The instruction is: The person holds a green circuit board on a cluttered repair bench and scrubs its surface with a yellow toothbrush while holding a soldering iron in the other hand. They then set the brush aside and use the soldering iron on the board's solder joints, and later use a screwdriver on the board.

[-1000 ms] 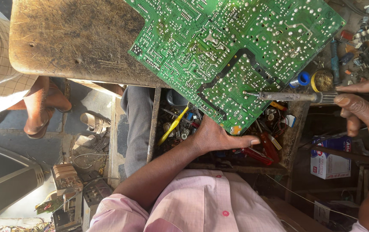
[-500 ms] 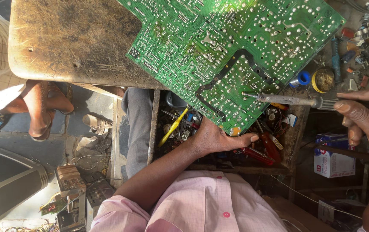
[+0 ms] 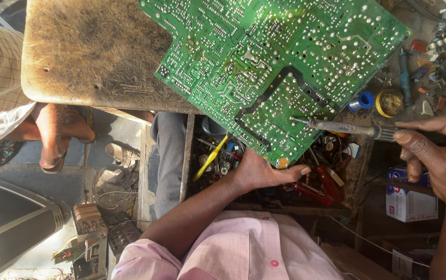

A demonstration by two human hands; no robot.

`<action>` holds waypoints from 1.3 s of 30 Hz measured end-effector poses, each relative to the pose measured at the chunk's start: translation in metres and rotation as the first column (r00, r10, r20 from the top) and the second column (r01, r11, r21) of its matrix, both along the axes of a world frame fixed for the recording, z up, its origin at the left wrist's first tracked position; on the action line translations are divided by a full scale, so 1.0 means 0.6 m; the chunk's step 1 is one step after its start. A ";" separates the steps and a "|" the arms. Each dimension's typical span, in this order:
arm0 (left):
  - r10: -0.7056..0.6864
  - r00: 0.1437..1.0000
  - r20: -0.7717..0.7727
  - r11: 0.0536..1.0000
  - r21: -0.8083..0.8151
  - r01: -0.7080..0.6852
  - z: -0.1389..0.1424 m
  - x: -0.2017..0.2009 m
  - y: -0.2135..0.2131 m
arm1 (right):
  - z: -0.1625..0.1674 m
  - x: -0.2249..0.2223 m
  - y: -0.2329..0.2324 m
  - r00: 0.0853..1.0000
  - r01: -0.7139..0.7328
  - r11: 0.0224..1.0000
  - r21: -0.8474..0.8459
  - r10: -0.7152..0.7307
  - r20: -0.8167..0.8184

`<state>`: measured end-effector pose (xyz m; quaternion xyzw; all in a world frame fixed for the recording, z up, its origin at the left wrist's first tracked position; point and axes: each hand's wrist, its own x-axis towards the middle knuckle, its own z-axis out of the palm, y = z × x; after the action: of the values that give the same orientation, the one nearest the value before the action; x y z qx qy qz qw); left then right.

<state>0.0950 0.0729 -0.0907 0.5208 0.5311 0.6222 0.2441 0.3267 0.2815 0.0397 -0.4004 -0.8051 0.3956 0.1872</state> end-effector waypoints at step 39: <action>0.167 0.985 0.033 0.978 0.119 -0.169 0.023 0.004 0.004 | 0.027 -0.017 -0.013 1.000 -0.012 0.999 0.040 0.011 0.012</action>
<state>0.0972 0.0754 -0.0767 0.4807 0.5315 0.6777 0.1647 0.3163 0.2737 0.0561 -0.3942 -0.8162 0.3782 0.1884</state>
